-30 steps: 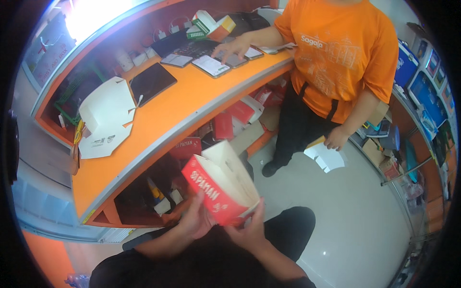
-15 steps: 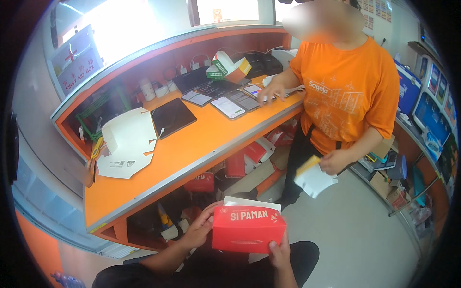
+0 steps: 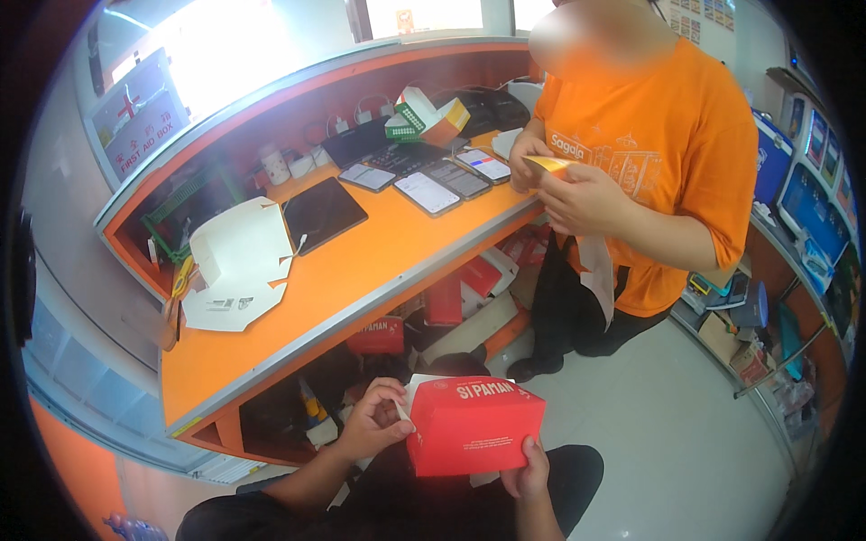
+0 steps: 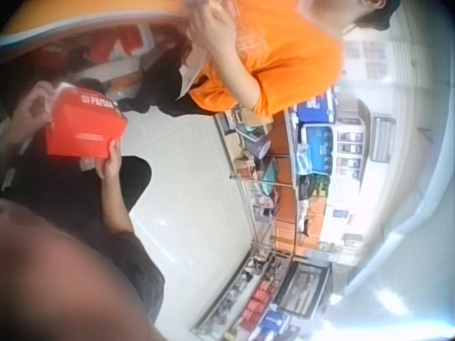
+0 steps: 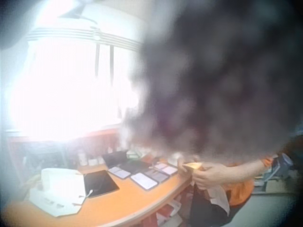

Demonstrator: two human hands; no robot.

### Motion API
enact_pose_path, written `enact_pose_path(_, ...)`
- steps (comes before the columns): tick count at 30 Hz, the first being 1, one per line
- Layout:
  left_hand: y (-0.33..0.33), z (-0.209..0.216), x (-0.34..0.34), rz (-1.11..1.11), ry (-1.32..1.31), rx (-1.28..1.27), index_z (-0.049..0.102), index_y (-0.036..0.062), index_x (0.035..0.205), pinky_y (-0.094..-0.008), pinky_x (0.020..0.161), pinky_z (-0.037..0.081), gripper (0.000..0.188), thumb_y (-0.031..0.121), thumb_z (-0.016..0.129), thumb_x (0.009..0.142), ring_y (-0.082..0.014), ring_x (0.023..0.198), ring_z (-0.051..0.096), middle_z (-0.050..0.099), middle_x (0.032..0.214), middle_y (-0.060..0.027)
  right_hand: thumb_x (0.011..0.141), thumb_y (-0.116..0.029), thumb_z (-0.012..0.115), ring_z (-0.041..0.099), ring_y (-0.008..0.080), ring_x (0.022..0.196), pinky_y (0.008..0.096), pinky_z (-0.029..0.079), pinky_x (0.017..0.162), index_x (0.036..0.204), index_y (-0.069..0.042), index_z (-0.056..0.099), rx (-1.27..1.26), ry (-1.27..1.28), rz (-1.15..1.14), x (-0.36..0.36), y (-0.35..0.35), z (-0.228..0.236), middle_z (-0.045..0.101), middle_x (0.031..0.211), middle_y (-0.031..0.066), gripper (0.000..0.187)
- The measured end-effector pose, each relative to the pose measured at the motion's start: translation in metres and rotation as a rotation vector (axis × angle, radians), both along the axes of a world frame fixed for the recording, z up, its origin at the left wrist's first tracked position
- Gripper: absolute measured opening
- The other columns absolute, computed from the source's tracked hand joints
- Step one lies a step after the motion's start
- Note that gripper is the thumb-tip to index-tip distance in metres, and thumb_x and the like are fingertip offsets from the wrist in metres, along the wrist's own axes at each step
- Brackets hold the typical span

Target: The person assembles red and white cardboard boxes by folding flaps and tucking tabs. They repeatedly pick up flat-packed boxes, fold them into shape, and place them on the counter or into a pile.

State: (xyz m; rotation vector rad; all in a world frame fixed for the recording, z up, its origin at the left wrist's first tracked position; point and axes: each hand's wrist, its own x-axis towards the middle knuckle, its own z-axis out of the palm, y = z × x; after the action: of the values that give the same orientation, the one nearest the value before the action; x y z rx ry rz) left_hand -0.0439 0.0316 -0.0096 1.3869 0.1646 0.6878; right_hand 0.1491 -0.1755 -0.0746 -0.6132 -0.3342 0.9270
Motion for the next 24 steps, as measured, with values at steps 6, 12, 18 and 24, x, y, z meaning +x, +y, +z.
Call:
enact_pose_path(6,-0.005,-0.001,-0.005,0.046,0.064,0.251,0.055,0.0055,0.120,-0.0384,0.107,0.048,0.044,0.009,0.082,0.086,-0.0214,0.127,0.049,0.040,0.128,-0.0094,0.103,-0.043,0.053,0.055,0.0316,0.134,0.0483,0.044,0.113,0.150,0.000,0.040,0.000,0.066,0.060,0.000,-0.004,-0.003,0.055,0.147,0.0170,0.065)
enact_pose_path(12,-0.015,0.007,-0.009,0.104,0.106,0.257,0.056,0.0018,0.135,-0.0399,0.110,0.046,0.056,0.020,0.081,0.088,-0.0268,0.135,0.045,0.043,0.137,-0.0155,0.102,-0.039,0.055,0.054,0.0307,0.135,0.0466,0.042,0.114,0.152,0.000,0.037,0.005,0.092,0.061,-0.001,-0.004,-0.002,0.054,0.147,0.0166,0.066)
enact_pose_path(18,-0.023,0.025,-0.009,0.095,0.221,0.538,0.032,-0.0085,0.155,-0.0422,0.123,0.022,0.084,0.033,0.072,0.095,-0.0371,0.151,0.029,0.027,0.162,-0.0269,0.103,-0.040,0.055,0.050,0.0303,0.140,0.0477,0.038,0.117,0.154,-0.004,0.036,-0.006,0.055,0.041,-0.005,0.000,0.005,0.051,0.151,0.0153,0.065)
enact_pose_path(24,-0.030,0.027,-0.004,0.157,0.289,-0.127,0.031,-0.0121,0.154,-0.0352,0.121,0.026,0.067,0.025,0.058,0.106,-0.0207,0.150,0.032,0.036,0.163,-0.0194,0.102,-0.042,0.060,0.047,0.0262,0.141,0.0438,0.036,0.117,0.158,-0.005,0.026,-0.130,-0.229,-0.033,-0.015,0.002,0.020,0.045,0.154,0.0139,0.075)
